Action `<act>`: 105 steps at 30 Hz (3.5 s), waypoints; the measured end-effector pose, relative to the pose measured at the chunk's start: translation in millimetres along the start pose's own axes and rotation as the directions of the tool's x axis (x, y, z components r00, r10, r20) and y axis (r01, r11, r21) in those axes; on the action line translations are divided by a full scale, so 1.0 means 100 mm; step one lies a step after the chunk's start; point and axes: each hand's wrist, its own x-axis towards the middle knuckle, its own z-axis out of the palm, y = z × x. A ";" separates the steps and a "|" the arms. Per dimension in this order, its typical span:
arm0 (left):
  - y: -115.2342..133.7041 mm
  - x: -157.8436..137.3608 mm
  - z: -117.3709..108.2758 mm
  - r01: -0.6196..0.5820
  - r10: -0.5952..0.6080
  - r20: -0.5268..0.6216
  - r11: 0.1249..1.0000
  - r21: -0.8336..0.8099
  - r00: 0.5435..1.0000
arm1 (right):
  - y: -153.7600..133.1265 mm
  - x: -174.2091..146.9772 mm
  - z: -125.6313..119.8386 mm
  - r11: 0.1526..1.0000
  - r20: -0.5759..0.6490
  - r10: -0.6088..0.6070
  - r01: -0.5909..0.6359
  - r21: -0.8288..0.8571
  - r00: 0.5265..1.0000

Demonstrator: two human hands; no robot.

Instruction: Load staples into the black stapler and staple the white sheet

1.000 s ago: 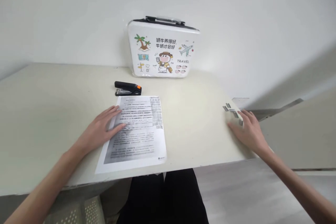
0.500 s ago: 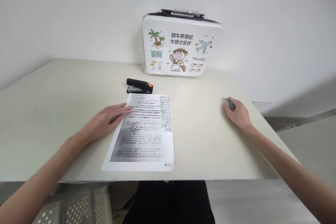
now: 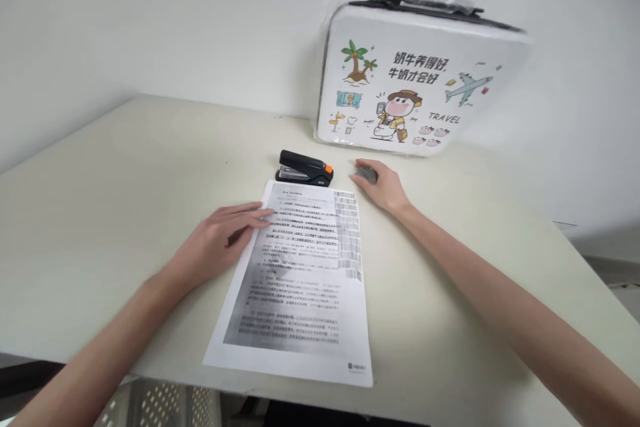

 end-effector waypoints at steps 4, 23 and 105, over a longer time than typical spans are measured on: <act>0.01 -0.01 0.01 0.000 -0.001 -0.016 1.000 -0.020 1.000 | -0.22 0.14 0.23 0.994 0.094 -0.073 0.065 0.089 0.993; 0.09 0.01 -0.10 0.163 -0.154 0.067 0.975 -0.149 0.986 | -0.31 0.08 0.35 0.905 0.008 0.036 -0.036 0.423 0.999; 1.80 0.73 0.97 -0.171 0.196 0.186 0.975 -0.143 0.963 | -0.48 -2.03 -1.55 0.915 0.046 0.290 -0.291 0.280 0.956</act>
